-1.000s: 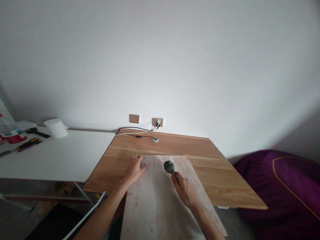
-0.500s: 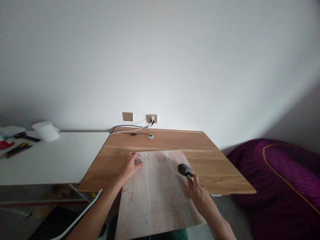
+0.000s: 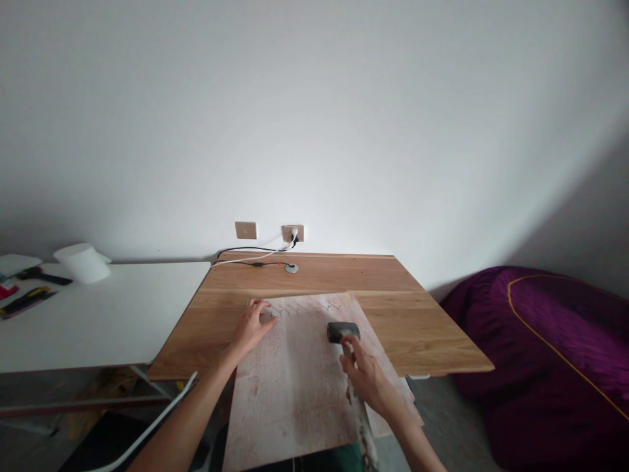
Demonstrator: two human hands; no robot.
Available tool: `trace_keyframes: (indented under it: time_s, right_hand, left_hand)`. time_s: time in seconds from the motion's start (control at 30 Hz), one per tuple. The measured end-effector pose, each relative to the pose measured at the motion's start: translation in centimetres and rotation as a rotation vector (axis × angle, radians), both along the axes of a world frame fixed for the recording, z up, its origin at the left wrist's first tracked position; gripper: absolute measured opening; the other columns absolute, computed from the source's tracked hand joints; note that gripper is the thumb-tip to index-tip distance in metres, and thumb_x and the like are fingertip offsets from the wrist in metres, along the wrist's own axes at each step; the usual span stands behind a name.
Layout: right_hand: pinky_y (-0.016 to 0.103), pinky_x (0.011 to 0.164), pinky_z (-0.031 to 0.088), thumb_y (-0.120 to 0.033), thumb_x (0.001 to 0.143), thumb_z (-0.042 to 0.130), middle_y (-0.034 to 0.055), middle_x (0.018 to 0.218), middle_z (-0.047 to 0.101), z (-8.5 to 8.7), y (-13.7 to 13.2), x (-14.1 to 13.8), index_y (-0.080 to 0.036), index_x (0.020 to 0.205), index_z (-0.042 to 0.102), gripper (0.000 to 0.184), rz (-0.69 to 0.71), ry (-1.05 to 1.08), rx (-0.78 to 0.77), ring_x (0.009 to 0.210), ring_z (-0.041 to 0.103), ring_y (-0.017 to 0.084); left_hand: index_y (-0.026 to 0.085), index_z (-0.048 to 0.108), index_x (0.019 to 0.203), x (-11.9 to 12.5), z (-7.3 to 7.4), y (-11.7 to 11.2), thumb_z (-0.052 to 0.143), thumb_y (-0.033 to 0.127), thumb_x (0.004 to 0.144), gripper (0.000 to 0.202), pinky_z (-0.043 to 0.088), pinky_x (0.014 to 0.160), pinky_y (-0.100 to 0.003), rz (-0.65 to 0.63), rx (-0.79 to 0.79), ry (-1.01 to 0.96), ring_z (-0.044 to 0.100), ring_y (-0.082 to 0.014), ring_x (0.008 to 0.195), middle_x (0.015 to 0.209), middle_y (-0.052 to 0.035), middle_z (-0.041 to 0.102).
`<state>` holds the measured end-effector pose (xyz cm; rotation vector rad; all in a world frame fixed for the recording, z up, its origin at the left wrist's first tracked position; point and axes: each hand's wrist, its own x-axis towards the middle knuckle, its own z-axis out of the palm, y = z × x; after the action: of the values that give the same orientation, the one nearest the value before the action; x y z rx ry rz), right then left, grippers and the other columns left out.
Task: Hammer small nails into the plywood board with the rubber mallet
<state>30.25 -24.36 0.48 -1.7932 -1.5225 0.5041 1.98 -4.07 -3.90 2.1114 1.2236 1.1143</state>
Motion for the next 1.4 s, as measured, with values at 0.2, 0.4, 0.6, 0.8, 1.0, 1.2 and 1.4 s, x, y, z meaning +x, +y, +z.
trace_keyframes:
  time_s: [0.2, 0.4, 0.6, 0.8, 1.0, 1.2, 1.4]
  right_hand:
    - [0.024, 0.037, 0.046, -0.05, 0.093, 0.041, -0.0048, 0.068, 0.057, 1.2, 0.3, -2.5, -0.022, 0.108, 0.056, 0.035, 0.05, 0.323, -0.214, 0.045, 0.06, 0.016]
    - [0.026, 0.046, 0.046, -0.043, 0.097, 0.043, -0.0028, 0.066, 0.061, 0.8, 0.5, -3.5, -0.022, 0.109, 0.059, 0.029, 0.089, 0.205, -0.156, 0.051, 0.062, 0.017]
    - [0.027, 0.056, 0.046, -0.043, 0.103, 0.042, -0.0013, 0.065, 0.065, 1.3, -0.4, -2.9, -0.021, 0.113, 0.064, 0.033, 0.111, 0.06, -0.006, 0.054, 0.062, 0.018]
    - [0.027, 0.061, 0.05, -0.046, 0.108, 0.039, 0.0033, 0.073, 0.069, 1.1, -2.8, 0.4, -0.02, 0.104, 0.067, 0.038, -0.012, -0.123, 0.122, 0.061, 0.064, 0.018]
    - [0.045, 0.088, 0.056, -0.042, 0.105, 0.044, 0.0121, 0.113, 0.071, -2.3, -6.2, 4.5, -0.025, 0.127, 0.066, 0.035, -0.106, -0.539, 0.257, 0.103, 0.068, 0.03]
    - [0.05, 0.094, 0.055, -0.042, 0.105, 0.046, 0.0111, 0.133, 0.065, -4.3, -7.6, 5.2, -0.029, 0.137, 0.06, 0.037, -0.107, -0.627, 0.174, 0.121, 0.061, 0.033]
    - [0.051, 0.096, 0.054, -0.04, 0.106, 0.046, 0.011, 0.132, 0.065, -4.1, -7.8, 5.0, -0.029, 0.132, 0.062, 0.033, -0.125, -0.604, 0.154, 0.12, 0.062, 0.033]
  left_hand:
    - [0.023, 0.067, 0.105, 0.0, 0.4, -0.2, 0.077, 0.034, 0.081, 0.028, 0.057, 0.087, -0.042, -0.003, -0.002, 0.015, 0.066, -0.0218, 0.091, 0.109, -0.0064, 0.063]
    - [0.023, 0.068, 0.104, -0.1, 0.8, -0.5, 0.076, 0.032, 0.082, 0.025, 0.058, 0.087, -0.04, 0.002, 0.013, 0.025, 0.066, -0.0215, 0.09, 0.108, -0.006, 0.065]
    - [0.023, 0.07, 0.101, 0.0, 1.0, -0.4, 0.067, 0.03, 0.088, 0.015, 0.058, 0.087, -0.039, 0.018, 0.046, 0.002, 0.066, -0.0208, 0.087, 0.106, -0.006, 0.066]
    - [0.023, 0.07, 0.094, -0.3, 2.6, -2.6, 0.054, 0.024, 0.094, 0.017, 0.056, 0.095, -0.042, -0.007, 0.155, 0.054, 0.066, -0.0241, 0.102, 0.105, -0.0072, 0.064]
    - [0.025, 0.062, 0.124, -3.2, 1.6, -9.3, 0.054, 0.037, 0.099, 0.028, 0.05, 0.11, -0.055, 0.064, 0.187, 0.201, 0.057, -0.0326, 0.13, 0.138, -0.0135, 0.057]
    - [0.028, 0.055, 0.135, -4.3, 0.3, -12.0, 0.053, 0.044, 0.099, 0.04, 0.051, 0.111, -0.055, 0.104, 0.129, 0.252, 0.054, -0.0336, 0.138, 0.144, -0.0137, 0.056]
    - [0.024, 0.063, 0.121, -3.2, 1.5, -11.4, 0.051, 0.044, 0.098, 0.033, 0.051, 0.11, -0.06, 0.202, 0.149, 0.297, 0.057, -0.0359, 0.132, 0.138, -0.015, 0.055]
